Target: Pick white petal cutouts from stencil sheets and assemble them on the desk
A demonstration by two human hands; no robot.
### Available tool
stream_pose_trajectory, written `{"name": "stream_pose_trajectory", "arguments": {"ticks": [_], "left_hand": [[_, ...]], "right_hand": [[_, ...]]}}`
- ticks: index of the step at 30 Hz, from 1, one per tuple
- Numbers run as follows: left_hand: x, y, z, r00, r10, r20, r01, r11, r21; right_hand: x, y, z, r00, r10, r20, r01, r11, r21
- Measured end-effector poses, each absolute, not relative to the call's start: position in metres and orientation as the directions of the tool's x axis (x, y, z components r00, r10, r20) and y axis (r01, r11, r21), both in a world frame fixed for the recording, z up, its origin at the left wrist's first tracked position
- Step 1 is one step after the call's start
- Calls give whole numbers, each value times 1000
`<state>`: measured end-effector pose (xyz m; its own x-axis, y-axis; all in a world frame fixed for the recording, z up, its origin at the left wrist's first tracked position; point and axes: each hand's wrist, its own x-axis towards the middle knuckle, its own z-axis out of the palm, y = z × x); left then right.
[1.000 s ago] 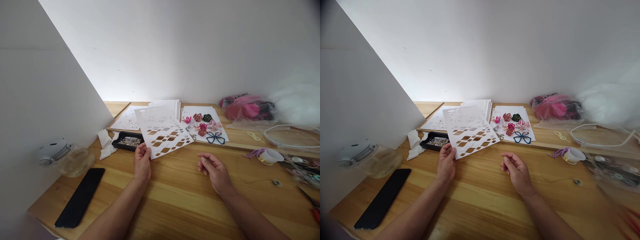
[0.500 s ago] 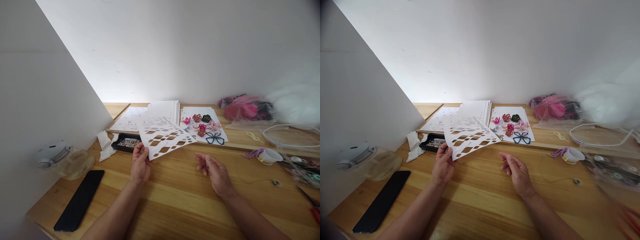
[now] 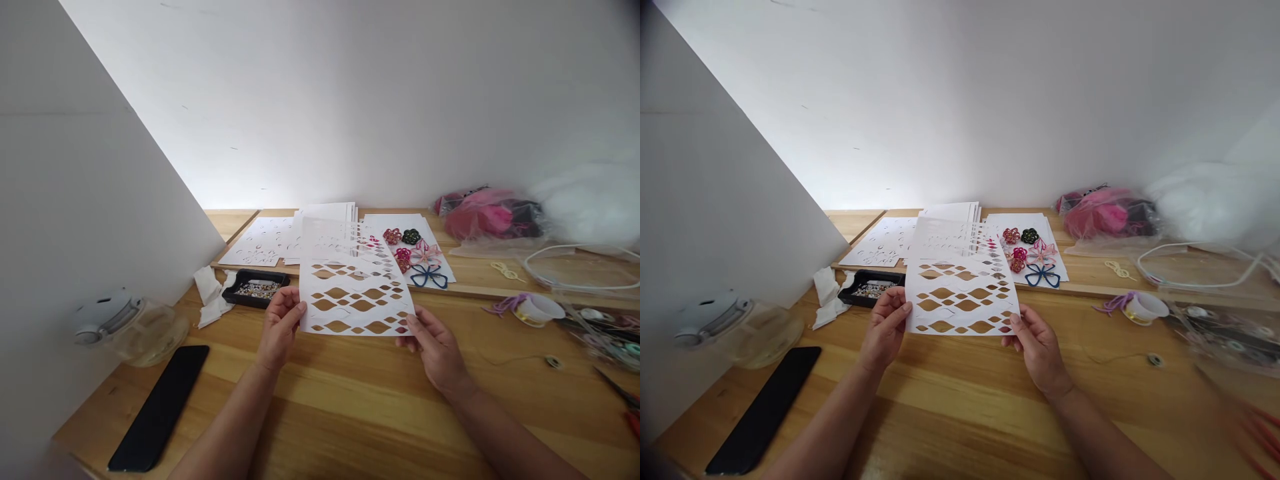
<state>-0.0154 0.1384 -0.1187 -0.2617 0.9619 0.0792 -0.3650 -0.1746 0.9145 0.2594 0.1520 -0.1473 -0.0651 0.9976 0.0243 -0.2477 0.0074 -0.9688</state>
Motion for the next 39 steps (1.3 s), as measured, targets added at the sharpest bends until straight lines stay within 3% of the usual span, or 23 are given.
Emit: {"name": "stream_pose_trajectory", "arguments": {"ticks": [4, 7, 14, 21, 39], "left_hand": [[-20, 139, -120, -280, 944, 172, -225, -239, 945], [-23, 140, -121, -279, 937, 210, -219, -275, 936], [-23, 142, -118, -322, 946, 45, -344, -161, 925], [-24, 147, -124, -372, 927, 58, -274, -169, 947], [-26, 152, -133, -407, 913, -38, -380, -131, 916]], "right_hand": [[256, 151, -147, -25, 1000, -2, -218, -7, -976], [257, 151, -147, -28, 1000, -5, -220, -11, -976], [260, 151, -146, -142, 990, -15, -158, -37, -987], [256, 150, -145, -161, 987, -10, -93, -25, -995], [259, 149, -150, -142, 989, -37, -146, -57, -988]]}}
